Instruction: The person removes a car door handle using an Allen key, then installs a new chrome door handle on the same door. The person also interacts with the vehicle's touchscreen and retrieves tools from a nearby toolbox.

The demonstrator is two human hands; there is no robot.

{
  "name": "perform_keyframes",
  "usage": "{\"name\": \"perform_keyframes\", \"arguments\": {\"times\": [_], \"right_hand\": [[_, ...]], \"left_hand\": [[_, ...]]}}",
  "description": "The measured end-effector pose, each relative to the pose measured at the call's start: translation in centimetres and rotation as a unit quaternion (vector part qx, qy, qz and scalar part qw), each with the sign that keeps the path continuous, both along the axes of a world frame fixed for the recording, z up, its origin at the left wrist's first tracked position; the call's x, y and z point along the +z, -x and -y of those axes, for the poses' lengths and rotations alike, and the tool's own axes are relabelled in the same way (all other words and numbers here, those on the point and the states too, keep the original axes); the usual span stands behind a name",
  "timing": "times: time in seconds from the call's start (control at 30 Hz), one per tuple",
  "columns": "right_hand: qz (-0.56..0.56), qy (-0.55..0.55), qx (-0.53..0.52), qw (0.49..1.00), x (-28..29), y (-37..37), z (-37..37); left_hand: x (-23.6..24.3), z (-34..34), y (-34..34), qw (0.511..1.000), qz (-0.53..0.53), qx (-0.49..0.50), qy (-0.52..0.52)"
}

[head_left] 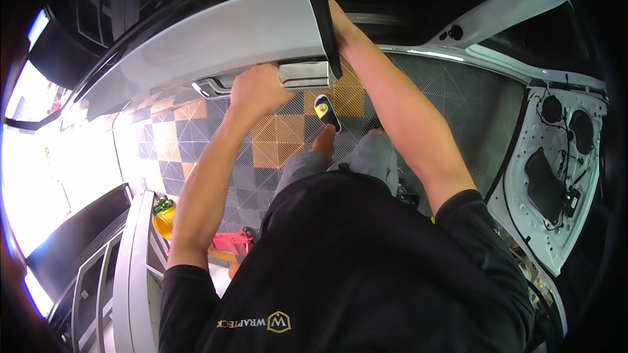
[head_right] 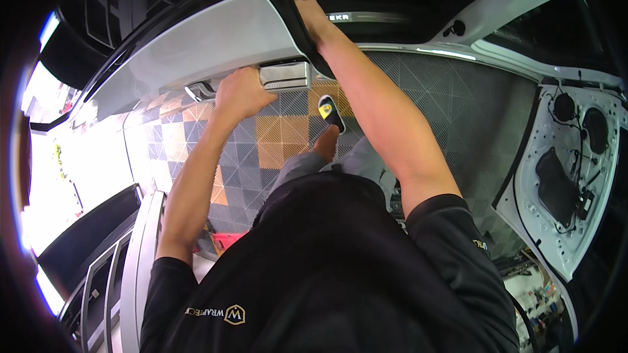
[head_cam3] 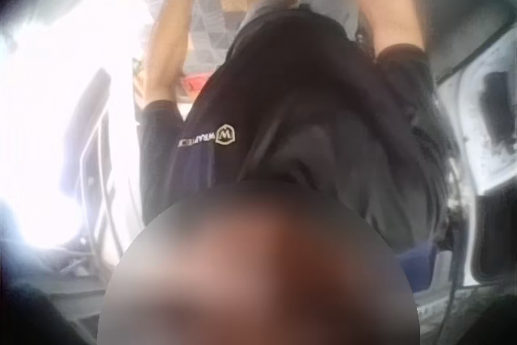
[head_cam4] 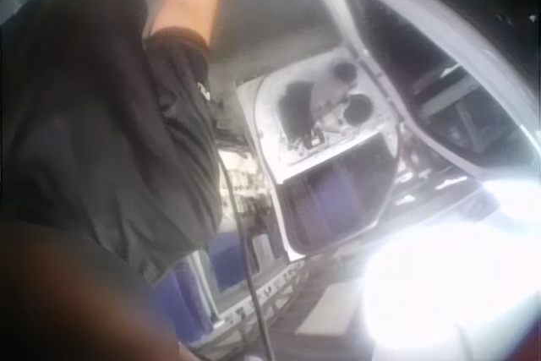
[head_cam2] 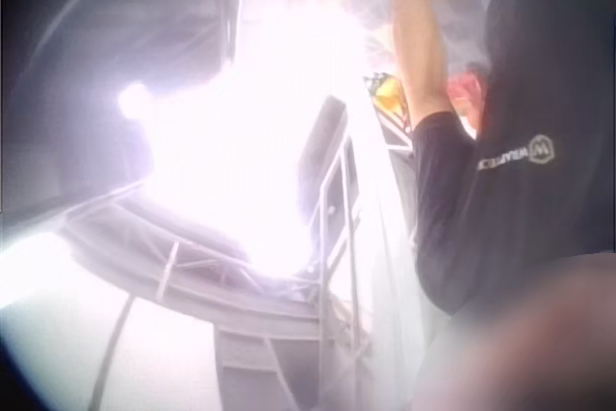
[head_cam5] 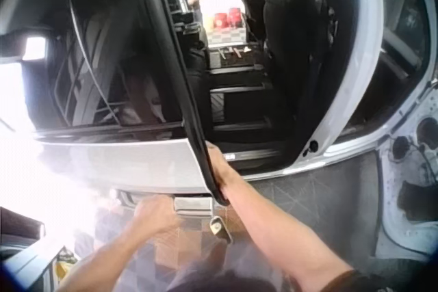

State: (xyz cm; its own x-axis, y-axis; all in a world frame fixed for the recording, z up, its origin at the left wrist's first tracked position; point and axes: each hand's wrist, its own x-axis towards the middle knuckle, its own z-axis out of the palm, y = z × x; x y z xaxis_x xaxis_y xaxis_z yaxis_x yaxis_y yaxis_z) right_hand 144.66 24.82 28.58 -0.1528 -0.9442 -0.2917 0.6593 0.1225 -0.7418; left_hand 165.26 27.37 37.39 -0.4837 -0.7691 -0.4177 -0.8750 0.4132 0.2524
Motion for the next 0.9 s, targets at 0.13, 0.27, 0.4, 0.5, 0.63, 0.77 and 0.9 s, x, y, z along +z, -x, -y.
{"name": "perform_keyframes", "arguments": {"times": [0.13,0.27,0.4,0.5,0.63,0.77,0.9], "right_hand": [[0.03,0.021,0.059,0.998,-0.1,0.1,-0.4],[-0.043,0.008,0.008,0.999,-0.4,0.1,-0.4],[-0.009,0.037,0.008,0.999,-0.4,0.0,0.5],[-0.009,-0.031,-0.023,0.999,-0.2,-0.3,0.8],[0.022,-0.049,-0.024,0.998,0.3,-0.6,1.2],[-0.021,-0.054,-0.026,0.998,0.3,-0.1,1.2],[-0.045,-0.061,-0.019,0.997,-0.3,-0.3,0.9]], "left_hand": [[-0.2,-0.5,-0.9,0.998,0.057,-0.038,-0.001],[-0.8,-0.9,-2.0,0.997,0.018,-0.066,0.028],[-0.7,-0.2,-1.8,0.996,0.045,-0.076,-0.001],[-0.2,0.4,-0.9,0.997,0.042,-0.068,-0.014],[0.2,0.8,-0.5,0.994,0.079,-0.055,-0.046],[-0.4,0.8,-0.5,0.996,0.061,-0.062,-0.026],[-0.9,0.3,-0.8,0.996,0.06,-0.067,-0.004]]}}
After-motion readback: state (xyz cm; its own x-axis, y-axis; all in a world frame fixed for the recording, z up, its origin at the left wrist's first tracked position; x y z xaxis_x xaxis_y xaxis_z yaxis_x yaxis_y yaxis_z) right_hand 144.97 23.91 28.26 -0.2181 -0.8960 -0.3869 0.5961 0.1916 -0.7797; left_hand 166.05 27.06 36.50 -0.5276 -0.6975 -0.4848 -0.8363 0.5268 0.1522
